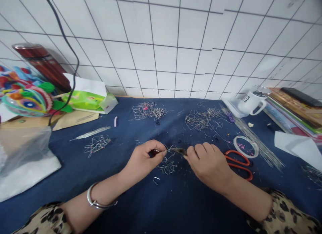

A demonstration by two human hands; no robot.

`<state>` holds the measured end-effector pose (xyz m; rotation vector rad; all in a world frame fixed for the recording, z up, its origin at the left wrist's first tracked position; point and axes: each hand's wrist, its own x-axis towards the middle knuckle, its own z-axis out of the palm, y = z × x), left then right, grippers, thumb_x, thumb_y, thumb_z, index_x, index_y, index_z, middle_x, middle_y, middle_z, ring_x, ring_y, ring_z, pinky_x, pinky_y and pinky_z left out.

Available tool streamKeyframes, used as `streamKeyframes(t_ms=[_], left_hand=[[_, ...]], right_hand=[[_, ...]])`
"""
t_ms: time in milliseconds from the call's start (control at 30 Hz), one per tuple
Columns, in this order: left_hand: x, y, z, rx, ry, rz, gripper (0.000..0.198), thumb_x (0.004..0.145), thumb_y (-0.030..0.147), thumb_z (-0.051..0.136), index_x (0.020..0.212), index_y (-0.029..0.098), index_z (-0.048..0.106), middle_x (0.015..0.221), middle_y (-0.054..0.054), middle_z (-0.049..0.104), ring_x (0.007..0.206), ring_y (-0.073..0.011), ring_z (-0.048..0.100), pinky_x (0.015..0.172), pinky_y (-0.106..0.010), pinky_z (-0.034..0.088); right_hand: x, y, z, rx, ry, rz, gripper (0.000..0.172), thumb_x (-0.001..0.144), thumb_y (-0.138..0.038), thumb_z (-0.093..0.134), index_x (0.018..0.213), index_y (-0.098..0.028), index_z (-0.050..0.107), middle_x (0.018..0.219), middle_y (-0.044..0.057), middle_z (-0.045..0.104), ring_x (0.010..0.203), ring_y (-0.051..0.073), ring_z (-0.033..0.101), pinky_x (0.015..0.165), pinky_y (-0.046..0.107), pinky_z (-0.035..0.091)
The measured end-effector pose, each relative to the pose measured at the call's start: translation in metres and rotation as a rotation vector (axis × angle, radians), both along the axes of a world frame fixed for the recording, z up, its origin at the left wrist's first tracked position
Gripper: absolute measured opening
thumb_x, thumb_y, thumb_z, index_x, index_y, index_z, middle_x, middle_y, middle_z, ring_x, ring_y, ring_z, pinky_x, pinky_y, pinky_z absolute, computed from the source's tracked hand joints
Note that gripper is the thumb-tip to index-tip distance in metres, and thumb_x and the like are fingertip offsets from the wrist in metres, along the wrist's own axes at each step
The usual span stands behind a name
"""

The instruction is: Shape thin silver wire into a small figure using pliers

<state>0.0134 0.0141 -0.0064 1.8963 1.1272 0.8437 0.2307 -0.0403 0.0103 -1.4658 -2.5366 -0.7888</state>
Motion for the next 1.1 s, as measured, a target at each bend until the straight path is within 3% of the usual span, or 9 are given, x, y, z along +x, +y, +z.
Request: streamKeyframes(t_ms=[200, 467, 1100], left_hand=[[-0.0004, -0.0002, 0.0012, 0.007, 0.007, -0.008, 0.005, 0.077, 0.016, 0.055, 0.073, 0.016, 0.059, 0.070, 0.000, 0.059, 0.064, -0.0113, 0.055, 0.060, -0.022, 0.045], [-0.0015, -0.0015, 0.0017, 0.014, 0.024, -0.028, 0.008, 0.079, 0.020, 0.055, 0.081, 0.017, 0.062, 0.072, -0.001, 0.060, 0.065, -0.0127, 0.056, 0.061, -0.024, 0.045], [-0.0024, -0.0027, 0.0077, 0.064, 0.008, -0.140, 0.014, 0.083, 0.020, 0.052, 0.087, 0.018, 0.066, 0.079, -0.004, 0.061, 0.072, -0.0145, 0.057, 0.067, -0.027, 0.046]], right_hand=[[-0.0017, 0.0005, 0.0012, -0.040, 0.062, -0.020, 0.022, 0.088, -0.031, 0.041, 0.096, -0.017, 0.055, 0.074, 0.004, 0.050, 0.068, 0.018, 0.042, 0.060, 0.033, 0.027], [-0.0027, 0.0032, 0.0018, -0.177, 0.250, -0.035, 0.025, 0.089, -0.033, 0.038, 0.077, -0.018, 0.054, 0.071, 0.004, 0.051, 0.067, 0.017, 0.043, 0.061, 0.031, 0.029], [-0.0023, 0.0035, 0.0027, -0.356, 0.387, -0.124, 0.027, 0.089, -0.034, 0.037, 0.077, -0.018, 0.054, 0.073, 0.004, 0.055, 0.069, 0.014, 0.050, 0.063, 0.025, 0.034]])
